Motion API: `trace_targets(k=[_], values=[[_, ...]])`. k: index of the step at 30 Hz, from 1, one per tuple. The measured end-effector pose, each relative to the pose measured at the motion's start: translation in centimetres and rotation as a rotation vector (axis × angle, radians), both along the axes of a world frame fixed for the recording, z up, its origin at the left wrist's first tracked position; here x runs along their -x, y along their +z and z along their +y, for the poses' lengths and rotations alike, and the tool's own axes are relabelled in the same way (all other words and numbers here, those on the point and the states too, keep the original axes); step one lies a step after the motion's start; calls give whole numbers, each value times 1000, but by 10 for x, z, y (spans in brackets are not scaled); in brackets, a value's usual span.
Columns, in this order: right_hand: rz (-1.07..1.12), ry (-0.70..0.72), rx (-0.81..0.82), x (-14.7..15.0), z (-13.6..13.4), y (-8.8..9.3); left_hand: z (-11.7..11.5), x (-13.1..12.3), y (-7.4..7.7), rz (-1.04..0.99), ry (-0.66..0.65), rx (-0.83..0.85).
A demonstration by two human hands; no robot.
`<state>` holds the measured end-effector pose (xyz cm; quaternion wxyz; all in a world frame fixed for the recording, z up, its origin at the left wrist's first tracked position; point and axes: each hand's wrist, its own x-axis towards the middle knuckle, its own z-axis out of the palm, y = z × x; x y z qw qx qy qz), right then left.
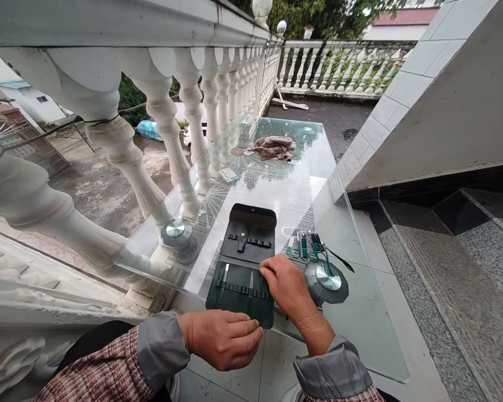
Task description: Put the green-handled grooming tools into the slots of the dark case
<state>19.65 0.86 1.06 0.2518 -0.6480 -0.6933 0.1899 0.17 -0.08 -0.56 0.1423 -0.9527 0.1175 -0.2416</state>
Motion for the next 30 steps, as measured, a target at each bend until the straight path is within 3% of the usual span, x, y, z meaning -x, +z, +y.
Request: trace_targets(k=[14, 23, 26, 30], values=[[24, 56, -112, 1, -10, 1, 0, 1, 0, 4, 3, -16], [52, 34, -82, 4, -12, -1, 0, 1, 0, 8, -5, -32], [111, -17, -81, -2, -11, 3, 1, 1, 2, 10, -17, -46], [146, -235, -137, -27, -11, 11, 1, 2, 7, 22, 0, -67]])
